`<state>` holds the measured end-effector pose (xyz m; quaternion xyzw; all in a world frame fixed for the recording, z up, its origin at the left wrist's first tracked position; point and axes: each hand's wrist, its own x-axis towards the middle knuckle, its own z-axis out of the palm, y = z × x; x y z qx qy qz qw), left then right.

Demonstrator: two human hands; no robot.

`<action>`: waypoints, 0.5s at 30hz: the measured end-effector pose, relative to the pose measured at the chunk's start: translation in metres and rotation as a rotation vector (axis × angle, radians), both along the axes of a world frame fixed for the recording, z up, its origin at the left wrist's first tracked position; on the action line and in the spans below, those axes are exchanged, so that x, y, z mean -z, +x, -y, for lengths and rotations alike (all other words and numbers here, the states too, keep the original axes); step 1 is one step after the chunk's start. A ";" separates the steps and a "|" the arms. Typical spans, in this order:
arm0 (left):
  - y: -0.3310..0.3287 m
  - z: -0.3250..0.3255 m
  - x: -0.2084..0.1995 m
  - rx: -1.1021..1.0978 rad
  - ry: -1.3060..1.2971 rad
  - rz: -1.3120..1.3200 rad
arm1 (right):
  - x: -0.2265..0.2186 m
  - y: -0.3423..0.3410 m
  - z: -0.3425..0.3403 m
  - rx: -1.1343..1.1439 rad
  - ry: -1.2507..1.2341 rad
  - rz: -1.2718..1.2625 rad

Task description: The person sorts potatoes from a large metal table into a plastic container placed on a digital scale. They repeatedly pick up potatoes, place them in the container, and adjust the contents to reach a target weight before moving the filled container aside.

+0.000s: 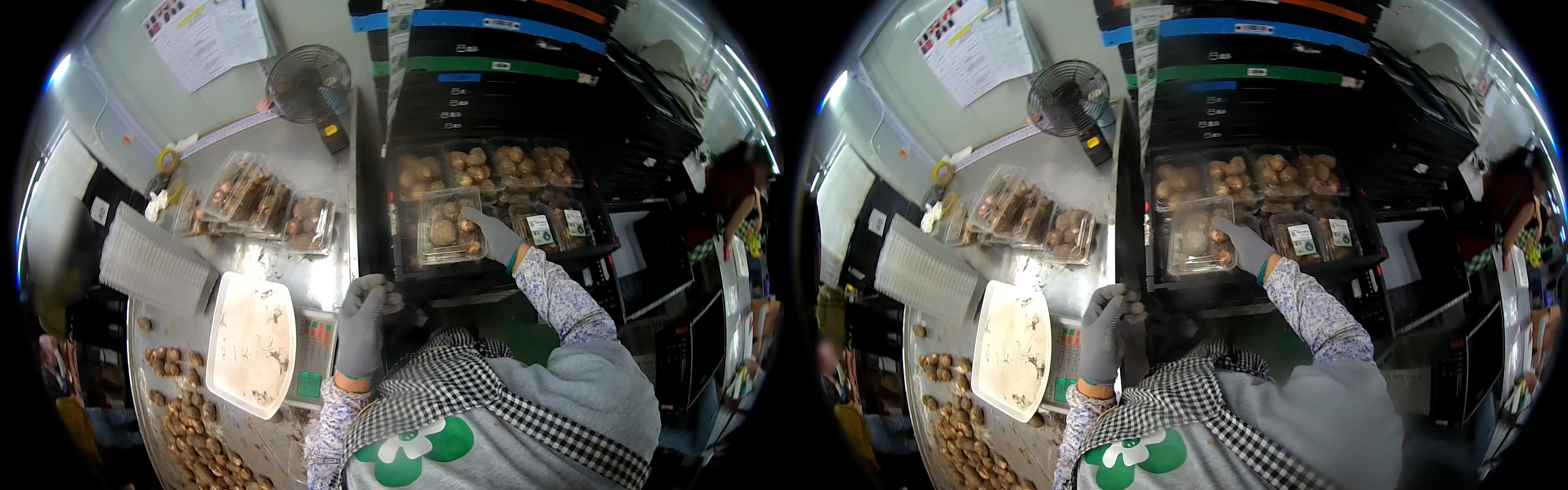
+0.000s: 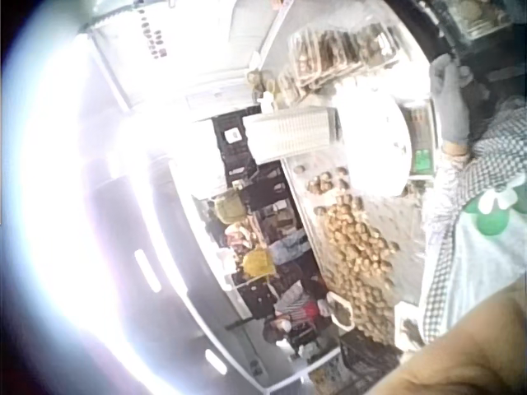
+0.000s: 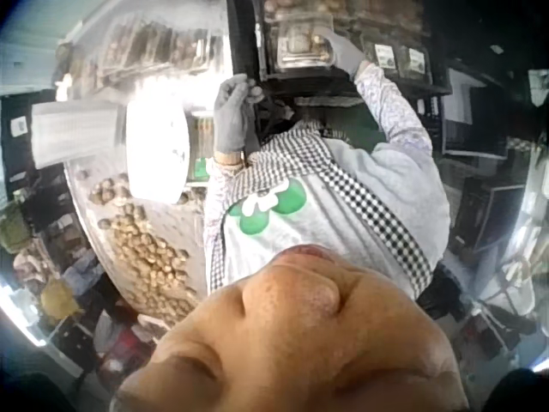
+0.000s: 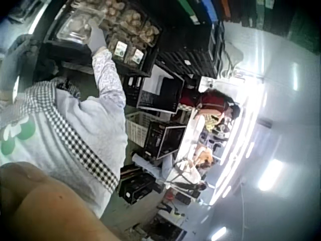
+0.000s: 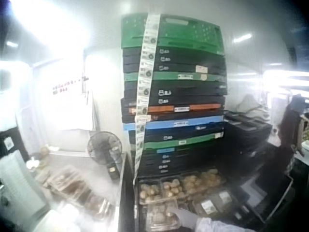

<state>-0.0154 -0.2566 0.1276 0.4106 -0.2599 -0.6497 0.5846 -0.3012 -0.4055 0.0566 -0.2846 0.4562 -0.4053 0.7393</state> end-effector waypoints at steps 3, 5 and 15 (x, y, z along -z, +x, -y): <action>0.024 -0.008 0.006 -0.112 -0.017 -0.022 | 0.016 0.011 0.014 -0.106 -0.051 -0.126; 0.037 -0.020 0.011 -0.181 -0.012 -0.031 | 0.010 0.030 0.014 -0.158 -0.129 -0.393; 0.083 -0.091 0.031 -0.623 0.065 -0.030 | -0.067 0.182 0.033 -0.322 -1.212 -0.657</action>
